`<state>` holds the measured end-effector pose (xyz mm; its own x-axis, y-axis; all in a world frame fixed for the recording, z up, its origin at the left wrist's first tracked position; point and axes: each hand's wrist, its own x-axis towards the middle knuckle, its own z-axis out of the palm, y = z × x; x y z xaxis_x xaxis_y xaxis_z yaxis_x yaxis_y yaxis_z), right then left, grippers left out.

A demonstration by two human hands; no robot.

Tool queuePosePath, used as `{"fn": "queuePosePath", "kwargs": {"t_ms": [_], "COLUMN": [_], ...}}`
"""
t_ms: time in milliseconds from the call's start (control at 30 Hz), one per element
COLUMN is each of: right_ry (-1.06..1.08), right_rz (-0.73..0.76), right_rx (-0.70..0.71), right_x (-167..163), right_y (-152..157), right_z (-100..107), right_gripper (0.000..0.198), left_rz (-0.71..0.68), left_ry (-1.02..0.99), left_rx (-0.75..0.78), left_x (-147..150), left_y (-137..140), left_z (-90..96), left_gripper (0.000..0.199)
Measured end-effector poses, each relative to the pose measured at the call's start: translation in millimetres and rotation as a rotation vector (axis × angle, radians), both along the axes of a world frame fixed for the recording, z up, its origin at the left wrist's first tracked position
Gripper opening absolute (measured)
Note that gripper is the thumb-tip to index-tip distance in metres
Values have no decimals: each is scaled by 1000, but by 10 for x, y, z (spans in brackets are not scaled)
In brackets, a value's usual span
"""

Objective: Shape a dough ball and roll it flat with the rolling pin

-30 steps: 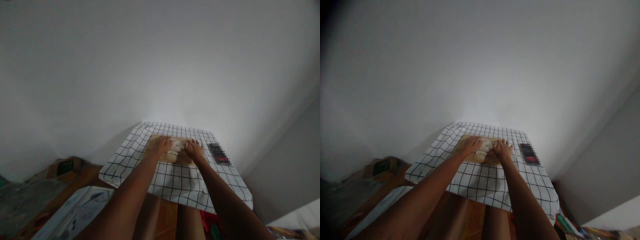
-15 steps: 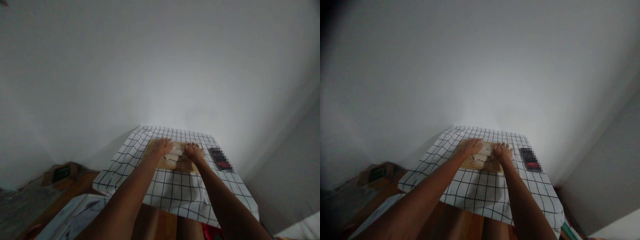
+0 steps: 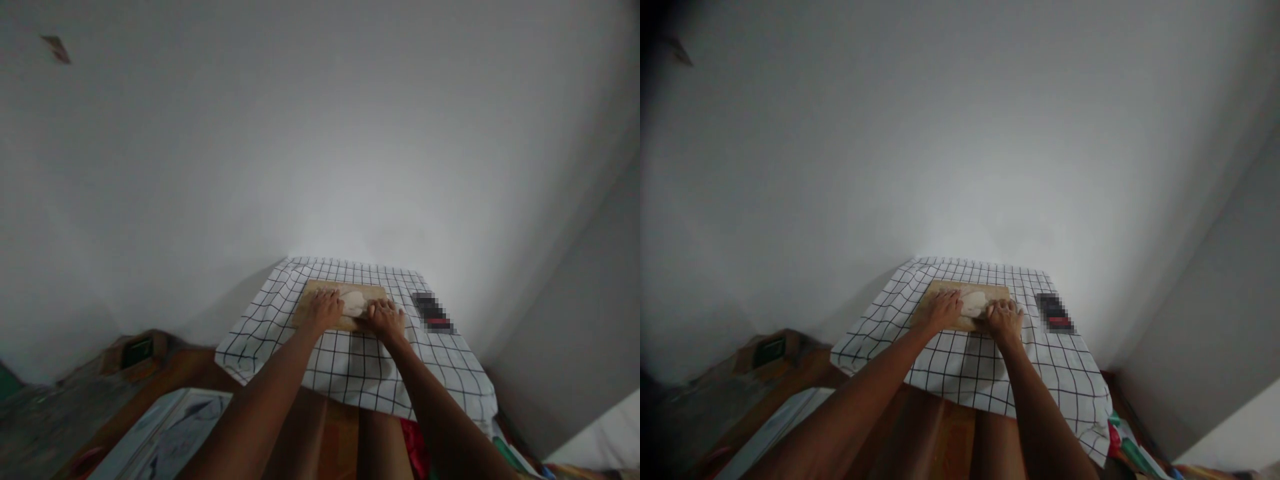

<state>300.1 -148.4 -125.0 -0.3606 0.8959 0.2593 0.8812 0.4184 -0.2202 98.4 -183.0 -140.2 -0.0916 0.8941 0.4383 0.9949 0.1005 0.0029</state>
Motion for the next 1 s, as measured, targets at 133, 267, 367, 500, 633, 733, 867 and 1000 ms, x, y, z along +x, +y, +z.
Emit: {"fn": "queuePosePath", "kwargs": {"t_ms": [133, 267, 367, 500, 633, 733, 867, 1000], "right_ry": [17, 6, -27, -1, 31, 27, 15, -5], "right_rz": [-21, 0, 8, -10, 15, 42, 49, 43], "right_rx": [36, 65, 41, 26, 0, -26, -87, -102], "right_x": [17, 2, -41, -127, -192, -231, -275, -262], "right_y": [-85, -50, 92, 411, 758, 990, 1176, 1106], "right_z": [-24, -30, -15, -7, -32, -70, -119, -110], "right_gripper": [38, 37, 38, 40, 42, 44, 47, 46], "left_rz": [6, 51, 70, 92, 117, 141, 140, 114], "left_ry": [-22, -52, -76, -111, -169, -220, -234, -194], "left_rx": [12, 31, 15, -41, -103, -162, -188, -134], "left_x": [47, 82, 79, -3, -138, -210, -238, -212], "left_y": [-88, -71, 11, 237, 593, 842, 980, 878], "left_z": [27, 47, 77, 105, 82, 79, 117, 135], "left_gripper": [44, 44, 45, 45, 46, 50, 49, 45]}}
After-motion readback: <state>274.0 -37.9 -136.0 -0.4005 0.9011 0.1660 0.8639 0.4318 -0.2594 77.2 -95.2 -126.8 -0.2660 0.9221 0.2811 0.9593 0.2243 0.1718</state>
